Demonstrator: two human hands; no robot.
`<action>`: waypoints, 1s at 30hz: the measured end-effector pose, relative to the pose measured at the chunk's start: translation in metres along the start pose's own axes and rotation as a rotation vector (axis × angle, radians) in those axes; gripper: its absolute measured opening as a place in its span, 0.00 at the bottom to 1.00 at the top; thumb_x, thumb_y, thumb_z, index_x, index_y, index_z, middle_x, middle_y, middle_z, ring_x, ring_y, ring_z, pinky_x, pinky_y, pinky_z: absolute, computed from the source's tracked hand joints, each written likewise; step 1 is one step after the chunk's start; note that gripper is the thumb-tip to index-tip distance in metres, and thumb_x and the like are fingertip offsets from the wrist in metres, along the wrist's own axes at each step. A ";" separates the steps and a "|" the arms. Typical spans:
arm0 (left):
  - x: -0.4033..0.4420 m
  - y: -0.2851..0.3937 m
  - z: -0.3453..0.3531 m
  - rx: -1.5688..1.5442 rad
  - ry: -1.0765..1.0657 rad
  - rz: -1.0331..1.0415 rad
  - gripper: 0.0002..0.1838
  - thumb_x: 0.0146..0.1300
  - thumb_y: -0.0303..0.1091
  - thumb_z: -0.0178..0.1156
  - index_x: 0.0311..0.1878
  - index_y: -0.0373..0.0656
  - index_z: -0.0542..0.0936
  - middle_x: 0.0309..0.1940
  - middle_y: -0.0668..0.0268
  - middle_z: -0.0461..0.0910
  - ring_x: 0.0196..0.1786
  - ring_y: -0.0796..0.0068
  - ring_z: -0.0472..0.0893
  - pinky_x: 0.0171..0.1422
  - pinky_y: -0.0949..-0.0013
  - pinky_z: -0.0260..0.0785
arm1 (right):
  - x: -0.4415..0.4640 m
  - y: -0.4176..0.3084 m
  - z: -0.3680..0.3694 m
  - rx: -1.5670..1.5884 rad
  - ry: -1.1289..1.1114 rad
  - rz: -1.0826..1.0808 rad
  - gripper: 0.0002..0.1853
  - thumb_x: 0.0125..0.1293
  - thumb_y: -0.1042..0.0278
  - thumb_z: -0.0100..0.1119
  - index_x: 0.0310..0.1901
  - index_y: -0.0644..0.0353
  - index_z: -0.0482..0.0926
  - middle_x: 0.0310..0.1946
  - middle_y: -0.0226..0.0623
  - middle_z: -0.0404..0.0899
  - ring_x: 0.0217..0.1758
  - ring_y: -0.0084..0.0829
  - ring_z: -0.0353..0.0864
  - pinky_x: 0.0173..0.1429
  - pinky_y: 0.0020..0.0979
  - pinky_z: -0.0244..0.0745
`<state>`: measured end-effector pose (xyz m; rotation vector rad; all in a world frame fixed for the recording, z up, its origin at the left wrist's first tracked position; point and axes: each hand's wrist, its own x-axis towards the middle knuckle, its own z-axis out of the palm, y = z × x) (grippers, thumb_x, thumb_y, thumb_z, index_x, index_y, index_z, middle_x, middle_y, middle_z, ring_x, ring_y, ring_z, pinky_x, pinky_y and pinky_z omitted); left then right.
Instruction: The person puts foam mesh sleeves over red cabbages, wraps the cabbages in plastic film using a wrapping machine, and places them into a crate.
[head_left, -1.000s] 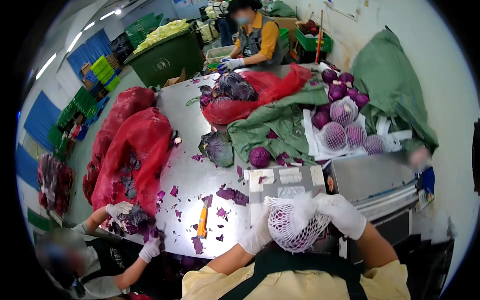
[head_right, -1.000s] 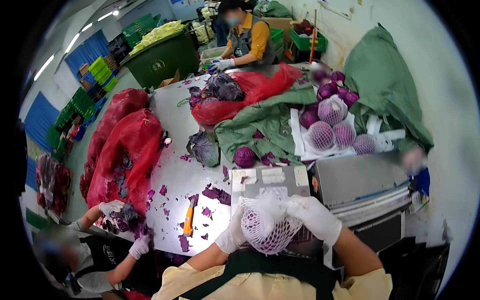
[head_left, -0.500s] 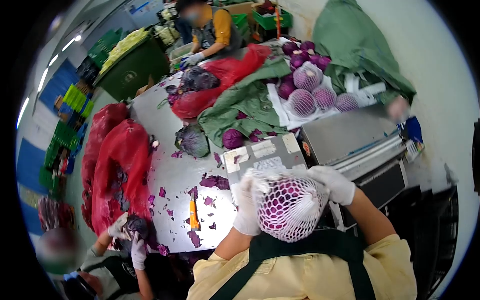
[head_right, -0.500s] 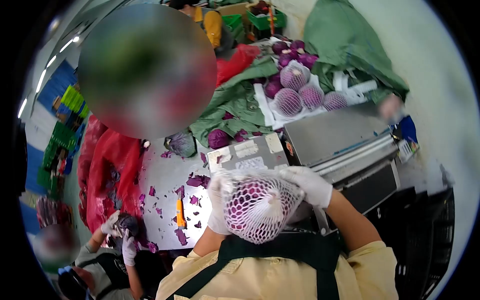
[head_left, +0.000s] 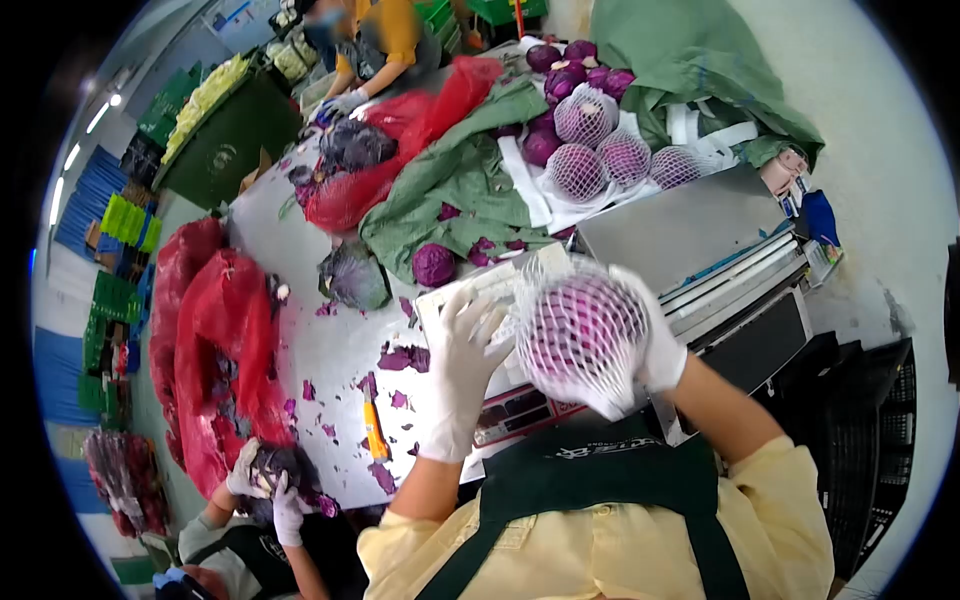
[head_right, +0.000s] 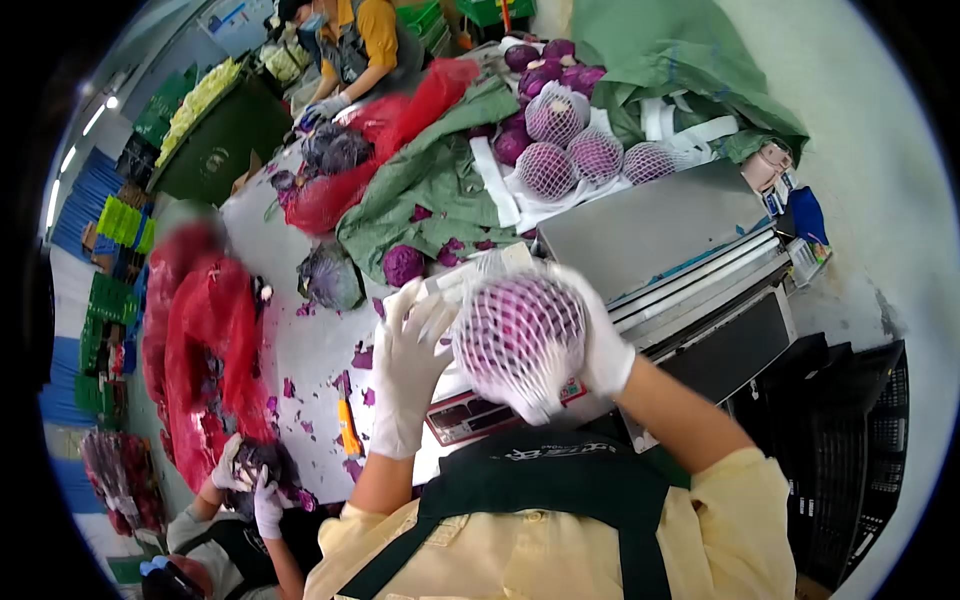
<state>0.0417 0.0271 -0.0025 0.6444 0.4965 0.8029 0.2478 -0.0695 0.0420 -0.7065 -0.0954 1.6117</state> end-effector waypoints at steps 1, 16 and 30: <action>0.018 0.001 0.008 0.035 -0.002 -0.017 0.26 0.64 0.26 0.54 0.66 0.45 0.65 0.65 0.59 0.69 0.63 0.66 0.72 0.62 0.61 0.67 | 0.026 -0.001 -0.012 -0.067 -0.004 -0.104 0.22 0.72 0.51 0.44 0.53 0.59 0.78 0.45 0.36 0.83 0.48 0.31 0.81 0.60 0.34 0.74; 0.344 -0.097 -0.150 0.144 0.139 -0.328 0.33 0.70 0.58 0.47 0.60 0.36 0.73 0.53 0.58 0.80 0.52 0.63 0.80 0.60 0.60 0.71 | 0.388 -0.067 -0.106 -1.961 0.366 -0.491 0.28 0.64 0.51 0.54 0.61 0.59 0.72 0.47 0.58 0.79 0.56 0.51 0.77 0.54 0.46 0.74; 0.529 -0.010 -0.156 1.747 -0.042 0.282 0.19 0.67 0.46 0.57 0.50 0.40 0.80 0.41 0.58 0.84 0.43 0.67 0.83 0.49 0.66 0.73 | 0.498 -0.169 -0.115 -2.922 0.454 -0.007 0.41 0.35 0.51 0.77 0.56 0.50 0.74 0.49 0.45 0.75 0.53 0.47 0.77 0.56 0.46 0.73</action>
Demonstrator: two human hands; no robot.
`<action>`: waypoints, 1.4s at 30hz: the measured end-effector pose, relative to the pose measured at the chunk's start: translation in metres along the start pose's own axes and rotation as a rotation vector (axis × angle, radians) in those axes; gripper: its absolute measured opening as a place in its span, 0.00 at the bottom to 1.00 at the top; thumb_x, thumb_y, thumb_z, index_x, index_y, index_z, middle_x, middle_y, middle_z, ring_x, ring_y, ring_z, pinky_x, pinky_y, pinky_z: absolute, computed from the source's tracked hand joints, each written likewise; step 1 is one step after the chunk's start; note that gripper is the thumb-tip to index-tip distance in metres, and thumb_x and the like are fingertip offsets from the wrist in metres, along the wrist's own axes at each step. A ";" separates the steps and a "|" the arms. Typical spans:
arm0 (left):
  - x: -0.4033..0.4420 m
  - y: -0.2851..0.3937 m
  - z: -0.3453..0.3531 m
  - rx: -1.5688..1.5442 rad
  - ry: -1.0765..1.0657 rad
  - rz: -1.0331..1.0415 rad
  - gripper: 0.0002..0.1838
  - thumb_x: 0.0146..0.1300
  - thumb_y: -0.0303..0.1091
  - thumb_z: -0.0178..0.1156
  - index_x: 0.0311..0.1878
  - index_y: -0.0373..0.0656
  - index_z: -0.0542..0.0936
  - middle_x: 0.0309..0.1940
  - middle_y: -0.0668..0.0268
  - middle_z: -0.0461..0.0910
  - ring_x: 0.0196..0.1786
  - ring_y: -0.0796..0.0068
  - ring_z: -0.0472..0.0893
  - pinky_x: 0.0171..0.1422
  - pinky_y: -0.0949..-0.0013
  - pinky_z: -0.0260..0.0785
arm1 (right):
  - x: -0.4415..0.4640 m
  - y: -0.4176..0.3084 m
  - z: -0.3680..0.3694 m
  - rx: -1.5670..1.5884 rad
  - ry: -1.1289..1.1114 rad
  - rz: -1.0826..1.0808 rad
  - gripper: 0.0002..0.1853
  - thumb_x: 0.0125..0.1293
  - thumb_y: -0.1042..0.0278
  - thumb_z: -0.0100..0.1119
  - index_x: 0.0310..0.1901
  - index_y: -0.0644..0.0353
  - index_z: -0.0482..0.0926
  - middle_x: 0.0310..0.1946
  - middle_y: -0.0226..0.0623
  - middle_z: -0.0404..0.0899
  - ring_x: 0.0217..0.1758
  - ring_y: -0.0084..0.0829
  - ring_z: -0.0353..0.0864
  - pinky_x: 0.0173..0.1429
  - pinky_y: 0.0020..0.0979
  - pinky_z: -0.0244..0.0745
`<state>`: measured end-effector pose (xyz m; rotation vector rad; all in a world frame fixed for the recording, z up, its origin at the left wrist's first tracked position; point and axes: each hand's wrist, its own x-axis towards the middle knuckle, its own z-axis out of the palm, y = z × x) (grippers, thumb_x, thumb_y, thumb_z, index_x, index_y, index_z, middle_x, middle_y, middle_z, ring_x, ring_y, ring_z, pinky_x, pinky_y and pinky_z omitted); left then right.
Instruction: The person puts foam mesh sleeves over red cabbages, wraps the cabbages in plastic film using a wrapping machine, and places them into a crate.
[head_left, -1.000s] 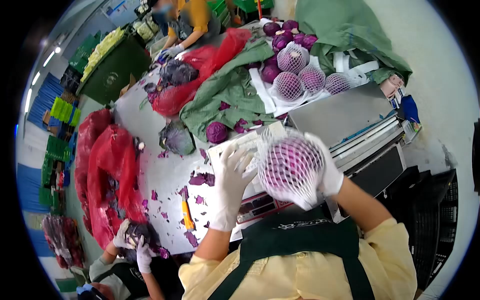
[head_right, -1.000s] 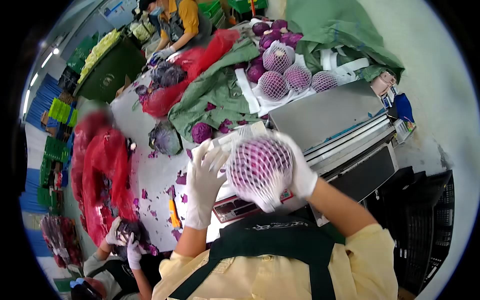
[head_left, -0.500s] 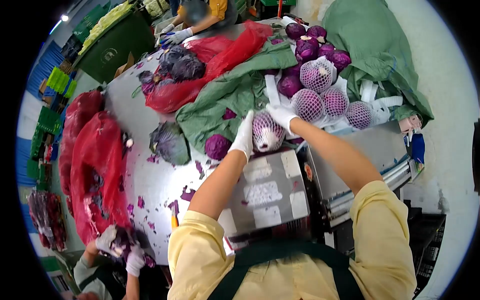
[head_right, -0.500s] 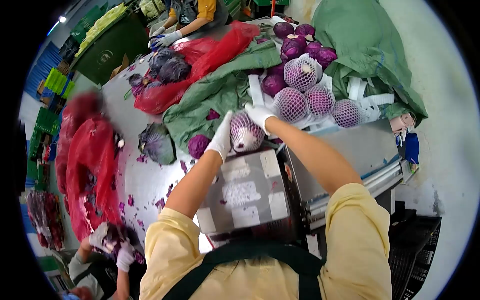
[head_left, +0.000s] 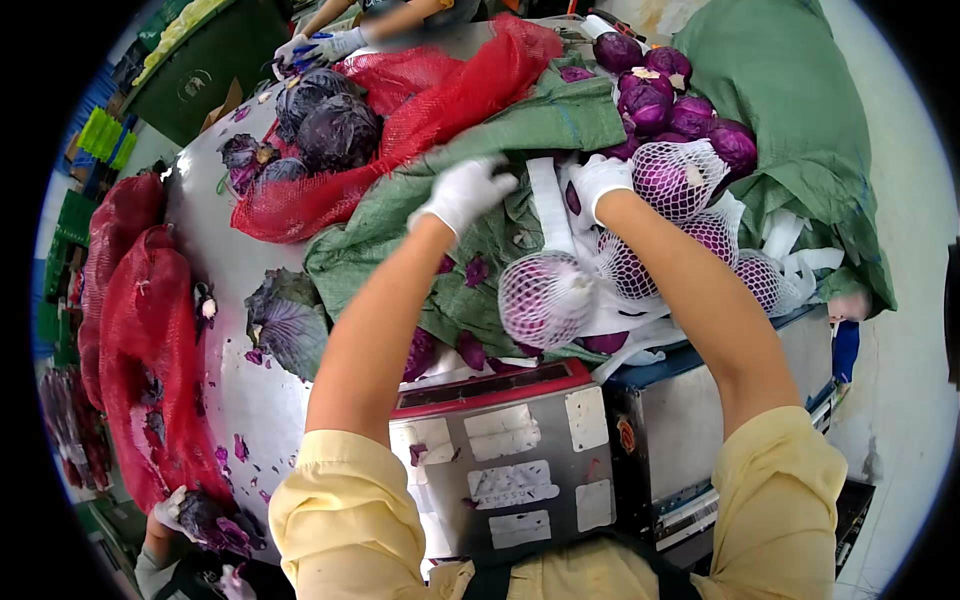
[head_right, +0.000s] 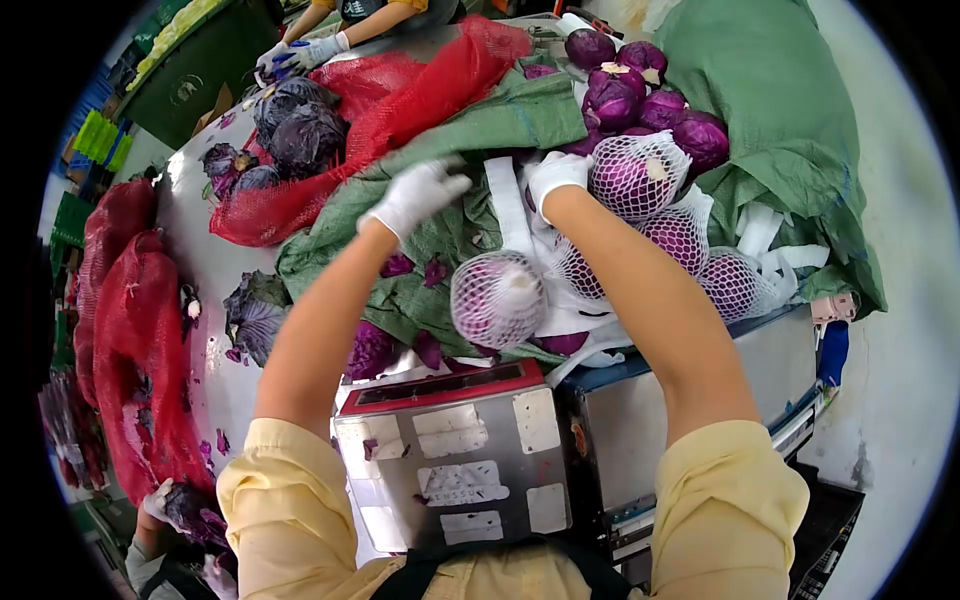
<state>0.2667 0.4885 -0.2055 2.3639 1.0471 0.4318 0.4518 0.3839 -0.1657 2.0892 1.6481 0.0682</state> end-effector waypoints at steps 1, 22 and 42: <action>0.013 -0.013 -0.013 0.225 0.087 -0.030 0.18 0.67 0.46 0.57 0.50 0.41 0.80 0.41 0.60 0.84 0.41 0.70 0.82 0.47 0.67 0.74 | -0.002 0.000 0.003 0.053 0.037 0.009 0.39 0.36 0.52 0.77 0.56 0.48 0.75 0.49 0.46 0.75 0.52 0.47 0.77 0.55 0.47 0.73; -0.392 0.054 -0.127 -0.712 0.112 -0.275 0.20 0.70 0.36 0.56 0.61 0.37 0.74 0.53 0.61 0.79 0.56 0.72 0.77 0.63 0.69 0.68 | -0.361 -0.158 -0.059 0.558 0.828 -0.966 0.30 0.48 0.65 0.66 0.57 0.42 0.74 0.53 0.47 0.63 0.58 0.49 0.67 0.60 0.48 0.71; -0.495 0.128 -0.097 -0.753 0.219 -0.152 0.28 0.59 0.29 0.62 0.64 0.36 0.71 0.64 0.52 0.70 0.70 0.56 0.65 0.75 0.60 0.54 | -0.019 -0.062 0.064 0.608 0.556 0.035 0.10 0.53 0.77 0.48 0.36 0.65 0.77 0.36 0.54 0.78 0.40 0.52 0.80 0.47 0.45 0.73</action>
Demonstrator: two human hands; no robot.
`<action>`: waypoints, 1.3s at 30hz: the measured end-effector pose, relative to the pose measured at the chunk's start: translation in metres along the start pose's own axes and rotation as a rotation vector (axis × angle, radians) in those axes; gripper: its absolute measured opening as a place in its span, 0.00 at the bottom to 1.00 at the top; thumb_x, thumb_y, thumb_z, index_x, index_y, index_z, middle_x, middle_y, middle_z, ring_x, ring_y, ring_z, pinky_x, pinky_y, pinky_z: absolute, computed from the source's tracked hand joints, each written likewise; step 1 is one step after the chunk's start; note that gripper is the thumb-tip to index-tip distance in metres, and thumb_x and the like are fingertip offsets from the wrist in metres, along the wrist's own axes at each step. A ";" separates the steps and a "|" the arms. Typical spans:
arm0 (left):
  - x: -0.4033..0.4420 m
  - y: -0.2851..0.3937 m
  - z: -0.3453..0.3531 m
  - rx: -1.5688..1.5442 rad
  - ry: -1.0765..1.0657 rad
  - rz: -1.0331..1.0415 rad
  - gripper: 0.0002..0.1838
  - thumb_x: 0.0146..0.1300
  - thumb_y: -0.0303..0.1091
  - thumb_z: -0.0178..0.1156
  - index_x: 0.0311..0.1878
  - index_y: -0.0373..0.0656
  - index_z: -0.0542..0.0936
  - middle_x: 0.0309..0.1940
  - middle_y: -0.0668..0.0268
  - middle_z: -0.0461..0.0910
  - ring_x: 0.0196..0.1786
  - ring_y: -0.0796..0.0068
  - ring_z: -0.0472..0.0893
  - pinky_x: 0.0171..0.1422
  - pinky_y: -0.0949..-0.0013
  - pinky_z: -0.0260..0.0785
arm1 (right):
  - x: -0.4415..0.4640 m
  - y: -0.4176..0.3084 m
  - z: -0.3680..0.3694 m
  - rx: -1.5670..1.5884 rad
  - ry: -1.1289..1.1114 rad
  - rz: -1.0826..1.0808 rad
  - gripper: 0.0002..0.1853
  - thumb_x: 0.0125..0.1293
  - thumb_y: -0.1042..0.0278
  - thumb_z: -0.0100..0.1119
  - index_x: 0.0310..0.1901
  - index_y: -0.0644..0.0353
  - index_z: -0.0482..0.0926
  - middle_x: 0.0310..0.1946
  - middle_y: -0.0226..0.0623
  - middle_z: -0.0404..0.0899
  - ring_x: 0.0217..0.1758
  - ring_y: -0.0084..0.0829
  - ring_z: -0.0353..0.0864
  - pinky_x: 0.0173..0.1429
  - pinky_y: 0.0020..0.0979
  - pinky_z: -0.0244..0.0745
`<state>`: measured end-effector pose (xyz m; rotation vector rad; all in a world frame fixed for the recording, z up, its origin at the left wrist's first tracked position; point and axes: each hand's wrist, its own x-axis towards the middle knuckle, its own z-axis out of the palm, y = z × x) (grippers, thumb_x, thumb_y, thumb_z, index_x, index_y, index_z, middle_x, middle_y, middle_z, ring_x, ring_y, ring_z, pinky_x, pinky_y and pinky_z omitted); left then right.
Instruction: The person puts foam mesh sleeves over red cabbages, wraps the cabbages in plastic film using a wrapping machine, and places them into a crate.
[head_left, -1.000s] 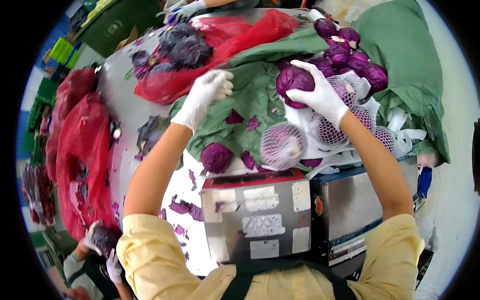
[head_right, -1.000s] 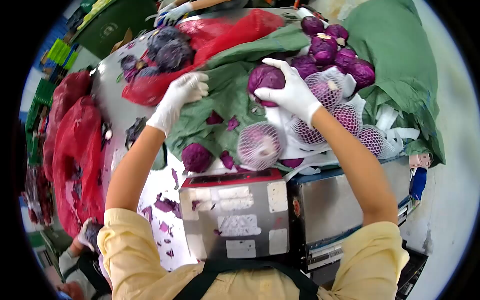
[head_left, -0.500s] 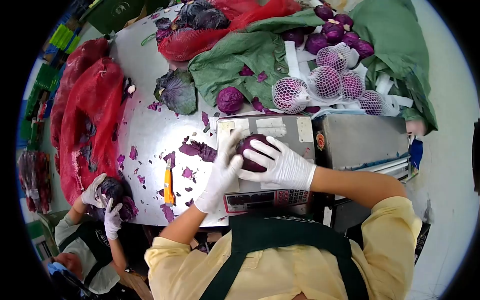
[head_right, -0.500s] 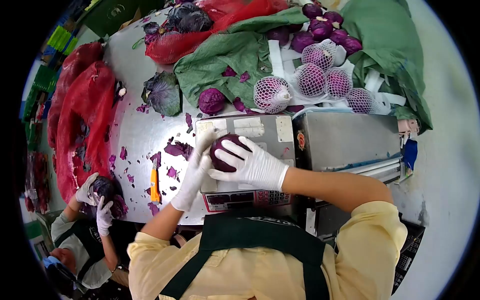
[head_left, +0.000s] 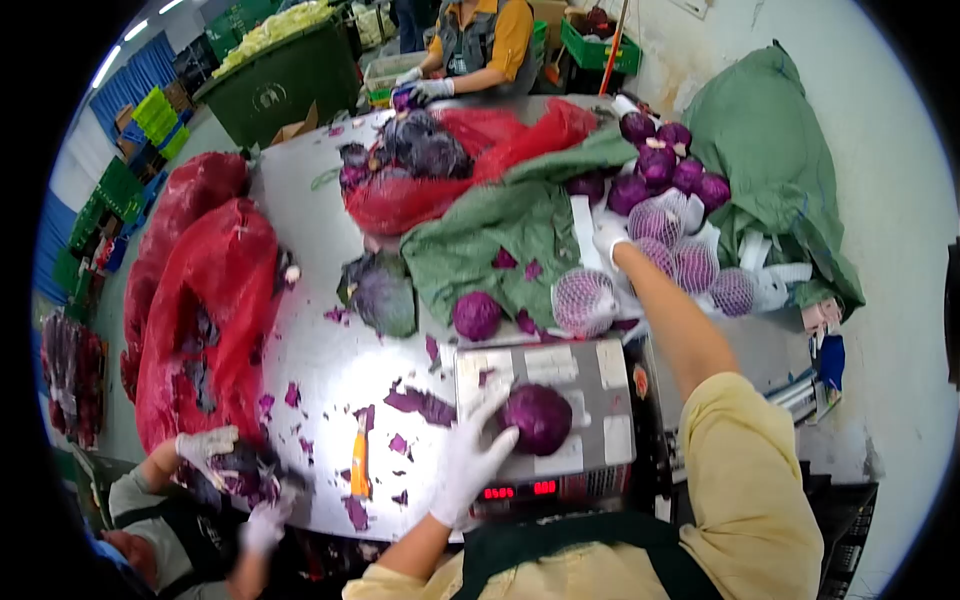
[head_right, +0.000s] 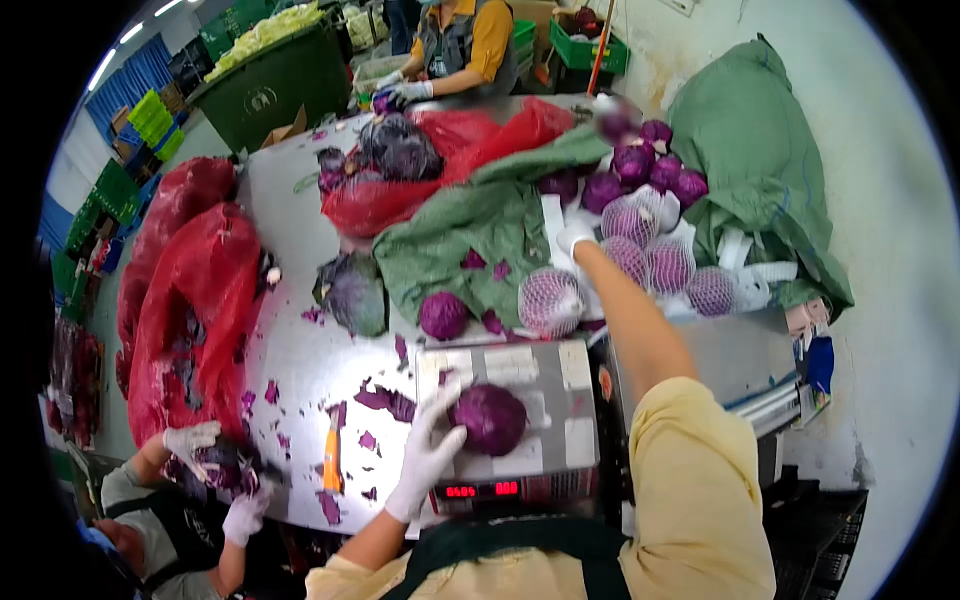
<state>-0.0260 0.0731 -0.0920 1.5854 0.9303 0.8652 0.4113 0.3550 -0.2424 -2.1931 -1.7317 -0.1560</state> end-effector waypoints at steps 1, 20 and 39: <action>0.004 0.001 -0.002 -0.008 -0.007 -0.009 0.28 0.58 0.28 0.63 0.64 0.35 0.71 0.64 0.51 0.70 0.70 0.57 0.66 0.74 0.61 0.54 | 0.022 0.043 0.049 -0.048 -0.213 0.024 0.11 0.54 0.75 0.48 0.38 0.67 0.77 0.35 0.55 0.78 0.41 0.54 0.79 0.48 0.45 0.73; 0.021 0.034 -0.052 -0.385 0.503 0.022 0.24 0.69 0.26 0.54 0.67 0.38 0.66 0.53 0.61 0.76 0.53 0.73 0.78 0.59 0.70 0.70 | -0.160 -0.217 -0.296 0.501 -0.331 -0.436 0.11 0.65 0.62 0.59 0.40 0.62 0.78 0.23 0.41 0.75 0.23 0.27 0.76 0.32 0.32 0.71; -0.083 0.059 0.023 -0.878 0.189 -0.160 0.09 0.67 0.30 0.60 0.47 0.38 0.78 0.42 0.65 0.82 0.42 0.75 0.81 0.48 0.71 0.75 | -0.375 -0.211 -0.340 1.204 -0.562 -0.016 0.20 0.75 0.55 0.49 0.55 0.62 0.78 0.47 0.35 0.81 0.43 0.21 0.80 0.51 0.23 0.75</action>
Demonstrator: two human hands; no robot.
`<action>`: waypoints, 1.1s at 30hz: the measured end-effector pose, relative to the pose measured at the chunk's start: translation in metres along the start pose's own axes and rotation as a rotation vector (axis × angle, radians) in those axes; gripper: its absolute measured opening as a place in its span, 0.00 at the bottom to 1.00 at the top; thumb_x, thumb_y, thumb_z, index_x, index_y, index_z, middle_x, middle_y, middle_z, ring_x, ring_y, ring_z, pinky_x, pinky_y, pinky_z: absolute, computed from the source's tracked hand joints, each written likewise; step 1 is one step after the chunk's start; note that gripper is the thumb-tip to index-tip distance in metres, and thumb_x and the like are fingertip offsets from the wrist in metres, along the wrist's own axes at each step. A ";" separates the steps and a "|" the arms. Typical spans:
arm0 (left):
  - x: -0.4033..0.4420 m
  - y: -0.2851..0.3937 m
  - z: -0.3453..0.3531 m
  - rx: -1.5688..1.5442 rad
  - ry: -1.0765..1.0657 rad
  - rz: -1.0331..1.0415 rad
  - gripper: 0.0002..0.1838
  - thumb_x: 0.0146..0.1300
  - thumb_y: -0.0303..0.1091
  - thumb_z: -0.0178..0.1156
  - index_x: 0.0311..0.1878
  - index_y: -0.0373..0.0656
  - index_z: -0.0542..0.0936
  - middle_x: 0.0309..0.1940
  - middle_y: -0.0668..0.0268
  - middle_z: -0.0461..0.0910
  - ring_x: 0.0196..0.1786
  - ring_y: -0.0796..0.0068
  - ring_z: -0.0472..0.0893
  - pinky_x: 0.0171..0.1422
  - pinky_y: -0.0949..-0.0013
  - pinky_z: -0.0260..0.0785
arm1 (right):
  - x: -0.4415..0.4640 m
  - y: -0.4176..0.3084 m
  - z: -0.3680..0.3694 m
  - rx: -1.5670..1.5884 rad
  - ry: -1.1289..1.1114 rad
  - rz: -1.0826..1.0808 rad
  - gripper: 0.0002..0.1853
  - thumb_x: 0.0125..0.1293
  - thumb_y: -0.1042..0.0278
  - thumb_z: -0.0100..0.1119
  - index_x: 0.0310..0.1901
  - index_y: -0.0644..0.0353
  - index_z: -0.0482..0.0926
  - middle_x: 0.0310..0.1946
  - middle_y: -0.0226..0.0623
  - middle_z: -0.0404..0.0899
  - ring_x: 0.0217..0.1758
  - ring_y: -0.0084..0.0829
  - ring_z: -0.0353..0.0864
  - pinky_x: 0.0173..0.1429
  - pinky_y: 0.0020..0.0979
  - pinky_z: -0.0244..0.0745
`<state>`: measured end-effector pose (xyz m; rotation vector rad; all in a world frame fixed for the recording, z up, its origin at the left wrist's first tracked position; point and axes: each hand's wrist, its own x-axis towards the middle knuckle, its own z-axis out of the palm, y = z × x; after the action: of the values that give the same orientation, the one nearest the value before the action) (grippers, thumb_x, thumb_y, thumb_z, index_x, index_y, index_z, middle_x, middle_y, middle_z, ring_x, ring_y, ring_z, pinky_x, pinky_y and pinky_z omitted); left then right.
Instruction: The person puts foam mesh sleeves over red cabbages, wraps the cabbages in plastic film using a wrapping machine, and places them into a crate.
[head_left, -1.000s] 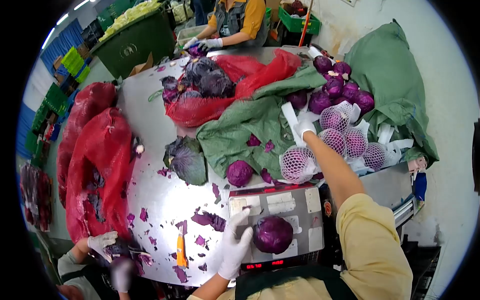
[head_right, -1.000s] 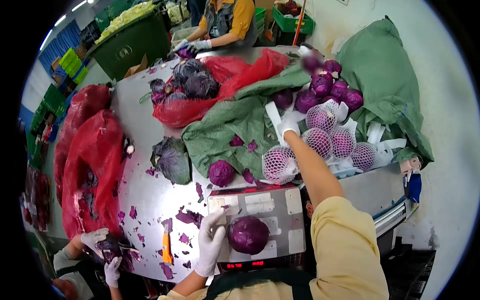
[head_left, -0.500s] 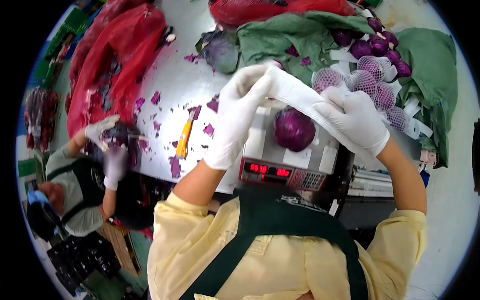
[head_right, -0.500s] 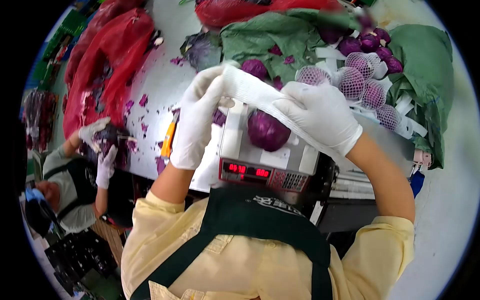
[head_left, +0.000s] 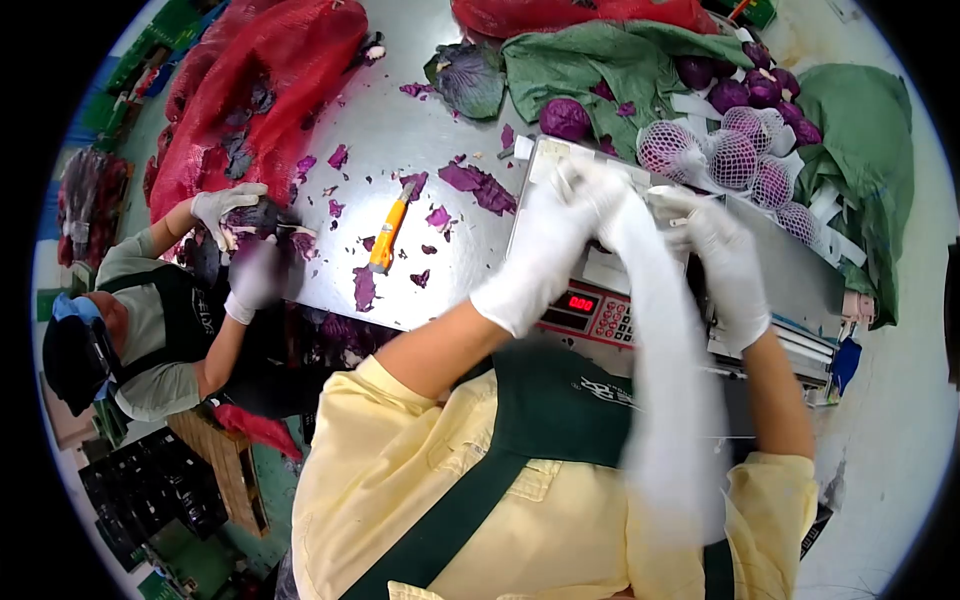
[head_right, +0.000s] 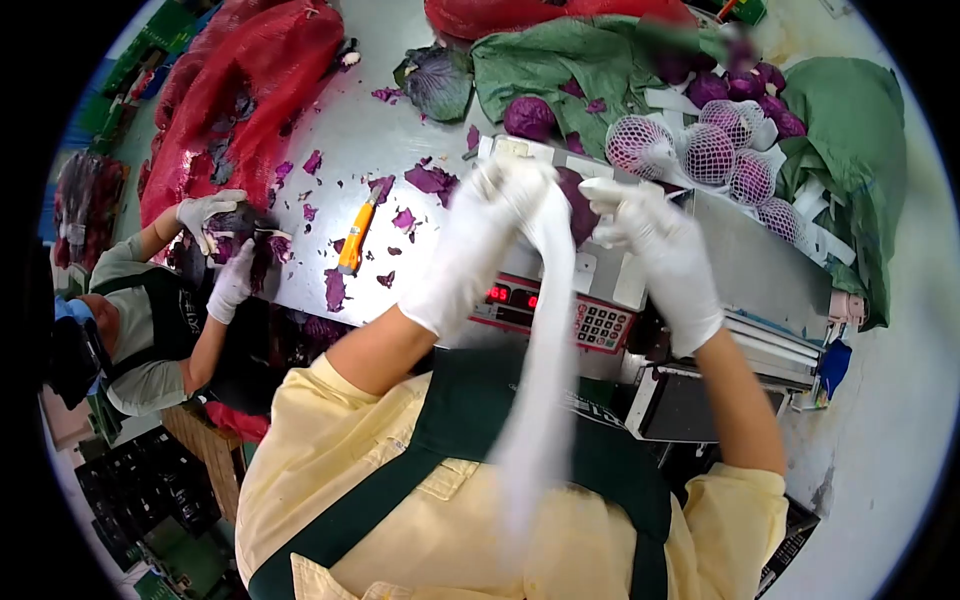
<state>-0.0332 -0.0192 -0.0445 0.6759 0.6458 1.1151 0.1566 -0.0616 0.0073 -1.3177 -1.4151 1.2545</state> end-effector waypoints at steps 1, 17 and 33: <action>-0.009 -0.003 0.003 0.053 -0.030 -0.037 0.09 0.66 0.30 0.62 0.46 0.37 0.80 0.43 0.65 0.81 0.43 0.75 0.81 0.48 0.72 0.75 | -0.003 0.005 0.011 0.061 -0.033 -0.003 0.20 0.74 0.59 0.51 0.60 0.62 0.75 0.60 0.36 0.74 0.56 0.25 0.75 0.64 0.28 0.68; 0.005 -0.038 -0.003 0.211 -0.463 -0.473 0.17 0.63 0.35 0.65 0.52 0.41 0.76 0.39 0.69 0.78 0.37 0.82 0.77 0.39 0.77 0.71 | -0.014 0.043 0.010 0.900 0.075 0.108 0.14 0.76 0.61 0.42 0.44 0.64 0.71 0.42 0.38 0.76 0.48 0.30 0.78 0.59 0.36 0.72; 0.098 -0.035 -0.069 1.837 0.096 -0.061 0.20 0.63 0.53 0.53 0.43 0.48 0.83 0.35 0.50 0.83 0.39 0.48 0.83 0.45 0.51 0.74 | 0.099 0.113 -0.027 0.166 0.357 0.495 0.14 0.68 0.56 0.56 0.46 0.58 0.81 0.35 0.31 0.81 0.37 0.24 0.79 0.44 0.28 0.77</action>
<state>-0.0348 0.0741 -0.1274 2.0908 1.7330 0.1884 0.1906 0.0358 -0.1050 -1.7334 -0.7426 1.3256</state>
